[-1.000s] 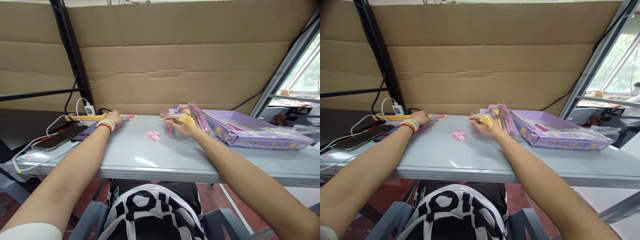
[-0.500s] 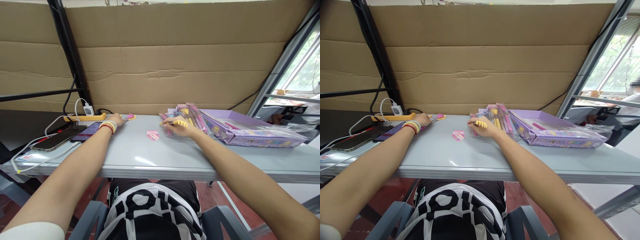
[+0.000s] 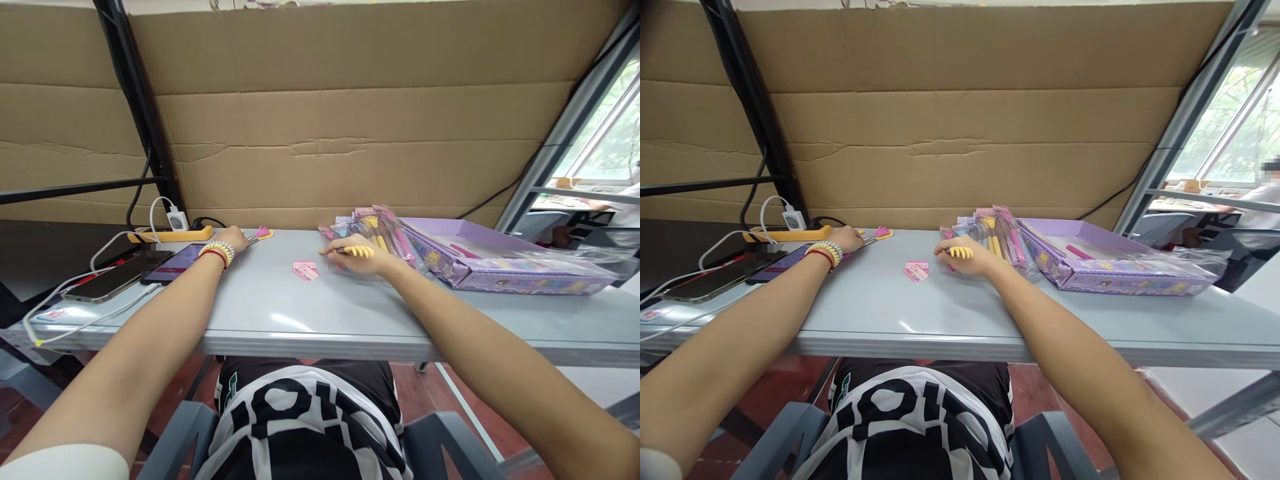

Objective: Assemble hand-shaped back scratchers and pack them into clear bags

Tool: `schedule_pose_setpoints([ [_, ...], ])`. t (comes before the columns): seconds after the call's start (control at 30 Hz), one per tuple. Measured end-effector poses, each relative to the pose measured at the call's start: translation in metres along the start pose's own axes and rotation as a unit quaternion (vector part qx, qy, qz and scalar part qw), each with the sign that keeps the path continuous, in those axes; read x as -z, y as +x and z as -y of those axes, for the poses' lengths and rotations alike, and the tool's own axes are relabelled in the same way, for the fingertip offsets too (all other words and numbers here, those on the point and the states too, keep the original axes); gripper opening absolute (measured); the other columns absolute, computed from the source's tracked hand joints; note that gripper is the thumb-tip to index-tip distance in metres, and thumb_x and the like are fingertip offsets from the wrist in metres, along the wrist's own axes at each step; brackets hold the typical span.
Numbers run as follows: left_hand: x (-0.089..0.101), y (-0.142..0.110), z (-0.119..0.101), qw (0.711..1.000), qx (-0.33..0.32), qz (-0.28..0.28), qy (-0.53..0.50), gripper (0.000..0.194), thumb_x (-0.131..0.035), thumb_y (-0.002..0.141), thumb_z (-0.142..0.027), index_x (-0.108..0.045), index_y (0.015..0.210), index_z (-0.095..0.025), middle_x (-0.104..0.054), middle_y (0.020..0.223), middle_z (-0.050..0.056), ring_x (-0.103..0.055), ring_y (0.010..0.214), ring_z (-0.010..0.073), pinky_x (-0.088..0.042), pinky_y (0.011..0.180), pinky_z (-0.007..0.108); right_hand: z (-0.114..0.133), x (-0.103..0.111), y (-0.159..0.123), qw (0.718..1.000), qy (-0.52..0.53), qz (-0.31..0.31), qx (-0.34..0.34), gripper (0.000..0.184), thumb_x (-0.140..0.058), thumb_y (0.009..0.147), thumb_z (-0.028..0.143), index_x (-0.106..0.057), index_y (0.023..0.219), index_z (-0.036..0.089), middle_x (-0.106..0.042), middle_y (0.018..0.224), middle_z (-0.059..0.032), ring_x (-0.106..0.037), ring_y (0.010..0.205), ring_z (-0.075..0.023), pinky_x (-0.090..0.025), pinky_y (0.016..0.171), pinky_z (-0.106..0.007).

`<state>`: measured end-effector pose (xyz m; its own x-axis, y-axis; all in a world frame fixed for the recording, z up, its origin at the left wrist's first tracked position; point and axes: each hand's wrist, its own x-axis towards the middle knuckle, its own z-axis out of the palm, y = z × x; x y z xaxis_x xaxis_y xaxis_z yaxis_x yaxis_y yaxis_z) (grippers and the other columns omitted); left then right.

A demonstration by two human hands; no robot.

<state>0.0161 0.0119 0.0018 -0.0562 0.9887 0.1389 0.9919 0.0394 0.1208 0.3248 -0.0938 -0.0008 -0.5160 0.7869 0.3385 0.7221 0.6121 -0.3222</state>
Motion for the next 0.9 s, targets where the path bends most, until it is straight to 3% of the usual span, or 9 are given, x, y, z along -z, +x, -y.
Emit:
schedule_pose_setpoints([
  [0.17,0.002,-0.001,-0.002,1.0,0.006,0.012,0.008,0.033,-0.052,0.073,-0.029,-0.07,0.096,-0.014,-0.069,0.109,0.014,-0.064,0.097,0.0284,-0.046,0.077,0.031,0.006,0.004,0.0,0.999,-0.021,0.039,-0.005,0.024,-0.048,0.085,0.027,-0.067,0.095,0.015,-0.068,0.075,-0.0042,-0.059,0.068,-0.0152,-0.042,0.068,-0.025],
  [0.43,0.002,-0.003,-0.001,0.999,-0.032,0.02,0.007,0.03,-0.052,0.074,-0.031,-0.073,0.092,-0.02,-0.07,0.105,0.009,-0.063,0.097,0.0268,-0.044,0.079,0.03,0.014,0.005,-0.001,0.993,-0.078,0.075,-0.038,0.026,-0.06,0.077,0.028,-0.069,0.095,0.013,-0.058,0.067,-0.0019,-0.048,0.061,-0.0122,-0.034,0.06,-0.024],
  [0.9,0.001,-0.005,-0.003,0.996,-0.084,0.007,-0.01,0.036,-0.052,0.077,-0.039,-0.074,0.104,-0.026,-0.071,0.107,0.005,-0.063,0.1,0.0243,-0.046,0.082,0.027,0.017,0.006,-0.001,0.992,-0.077,0.087,-0.047,0.029,-0.059,0.078,0.03,-0.069,0.099,0.012,-0.055,0.066,-0.0011,-0.045,0.06,-0.0119,-0.033,0.061,-0.024],
])
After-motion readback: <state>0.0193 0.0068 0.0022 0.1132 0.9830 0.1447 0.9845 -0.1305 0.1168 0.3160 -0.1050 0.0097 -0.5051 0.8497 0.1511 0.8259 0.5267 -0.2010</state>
